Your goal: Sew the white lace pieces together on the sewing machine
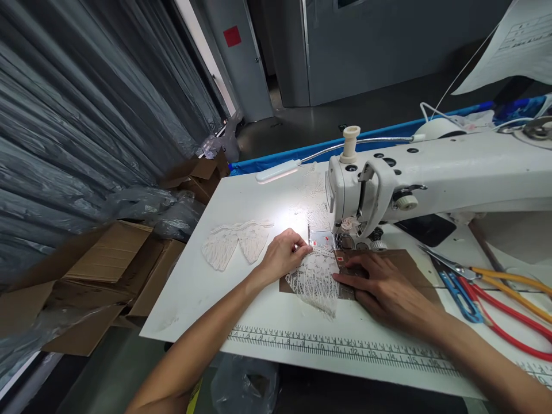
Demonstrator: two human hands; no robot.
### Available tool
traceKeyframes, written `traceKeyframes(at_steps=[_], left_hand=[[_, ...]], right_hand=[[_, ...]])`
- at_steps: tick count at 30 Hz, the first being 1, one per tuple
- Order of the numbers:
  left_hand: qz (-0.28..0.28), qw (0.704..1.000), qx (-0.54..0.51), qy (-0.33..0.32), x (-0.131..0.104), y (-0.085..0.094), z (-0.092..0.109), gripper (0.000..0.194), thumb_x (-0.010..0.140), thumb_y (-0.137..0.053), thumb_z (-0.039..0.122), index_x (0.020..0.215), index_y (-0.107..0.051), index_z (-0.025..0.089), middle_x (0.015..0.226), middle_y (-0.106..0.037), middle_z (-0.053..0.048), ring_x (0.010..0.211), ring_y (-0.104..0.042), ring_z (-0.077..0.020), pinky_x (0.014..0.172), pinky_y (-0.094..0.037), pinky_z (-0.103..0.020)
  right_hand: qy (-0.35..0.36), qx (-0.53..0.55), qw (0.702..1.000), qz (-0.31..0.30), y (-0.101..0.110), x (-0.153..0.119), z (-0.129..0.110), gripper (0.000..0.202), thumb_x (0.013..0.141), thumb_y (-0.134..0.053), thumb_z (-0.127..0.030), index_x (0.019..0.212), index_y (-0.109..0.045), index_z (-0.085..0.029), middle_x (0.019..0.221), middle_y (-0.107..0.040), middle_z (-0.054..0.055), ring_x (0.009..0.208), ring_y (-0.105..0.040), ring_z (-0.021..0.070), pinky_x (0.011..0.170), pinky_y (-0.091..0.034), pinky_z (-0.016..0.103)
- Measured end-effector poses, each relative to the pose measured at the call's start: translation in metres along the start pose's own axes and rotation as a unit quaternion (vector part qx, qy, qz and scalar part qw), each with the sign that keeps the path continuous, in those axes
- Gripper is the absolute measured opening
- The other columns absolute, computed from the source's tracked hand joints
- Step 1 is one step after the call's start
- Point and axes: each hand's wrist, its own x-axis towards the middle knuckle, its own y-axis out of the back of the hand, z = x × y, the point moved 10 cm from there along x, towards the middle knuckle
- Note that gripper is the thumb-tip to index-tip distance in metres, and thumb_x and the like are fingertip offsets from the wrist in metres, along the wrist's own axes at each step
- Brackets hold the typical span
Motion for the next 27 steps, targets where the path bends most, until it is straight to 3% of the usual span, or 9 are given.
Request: traceKeyframes(at_steps=[11,13,16,20,23,27], left_hand=[[0.033,0.999,0.025,0.005,0.005,0.003,-0.004,0.027,0.085,-0.067,0.039,0.068,-0.064,0.018,0.07,-0.058,0.001,0.064,-0.054,-0.0124,0.055,-0.039,-0.024],[0.05,0.997,0.038,-0.043,0.004,0.006,0.002,0.025,0.087,-0.065,0.04,0.076,-0.066,0.018,0.078,-0.061,-0.001,0.068,-0.057,-0.014,0.056,-0.042,-0.025],[0.07,0.977,0.07,-0.19,-0.005,0.005,0.026,0.023,0.093,-0.058,0.037,0.087,-0.066,0.017,0.093,-0.064,-0.007,0.08,-0.061,-0.0175,0.065,-0.05,-0.03],[-0.001,0.914,0.098,-0.393,-0.03,-0.019,0.058,0.024,0.098,-0.051,0.035,0.103,-0.063,0.015,0.108,-0.066,-0.011,0.091,-0.063,-0.0186,0.08,-0.054,-0.036],[-0.048,0.888,0.141,-0.435,-0.038,-0.034,0.064,0.039,0.098,-0.049,0.041,0.123,-0.054,0.012,0.121,-0.062,-0.017,0.102,-0.061,-0.0232,0.086,-0.052,-0.04],[-0.07,0.879,0.195,-0.429,-0.035,-0.044,0.065,0.046,0.099,-0.043,0.044,0.128,-0.049,0.008,0.127,-0.057,-0.02,0.102,-0.058,-0.0263,0.085,-0.05,-0.042]], right_hand=[[0.001,0.0,1.0,-0.001,0.002,0.001,0.0,0.047,0.087,-0.052,-0.015,0.128,-0.06,-0.036,0.122,-0.054,0.008,0.113,-0.05,0.0303,0.093,-0.045,0.053],[0.001,-0.005,1.0,0.004,0.003,0.001,-0.001,0.049,0.086,-0.052,-0.015,0.13,-0.059,-0.036,0.121,-0.055,0.009,0.112,-0.051,0.0302,0.092,-0.045,0.053],[0.005,-0.014,1.0,0.016,0.005,0.001,-0.003,0.048,0.086,-0.052,-0.015,0.129,-0.059,-0.036,0.119,-0.056,0.009,0.11,-0.052,0.0297,0.091,-0.046,0.051],[0.012,-0.019,1.0,0.018,0.005,0.001,-0.002,0.047,0.085,-0.054,-0.015,0.127,-0.061,-0.036,0.119,-0.056,0.008,0.11,-0.052,0.0294,0.091,-0.046,0.05],[0.014,-0.021,1.0,0.008,0.003,0.002,0.0,0.047,0.085,-0.054,-0.015,0.127,-0.06,-0.035,0.12,-0.055,0.008,0.112,-0.05,0.0303,0.091,-0.045,0.051],[0.013,-0.036,0.999,0.007,0.002,0.001,-0.001,0.048,0.088,-0.052,-0.015,0.131,-0.057,-0.035,0.122,-0.055,0.008,0.112,-0.05,0.03,0.091,-0.044,0.052]])
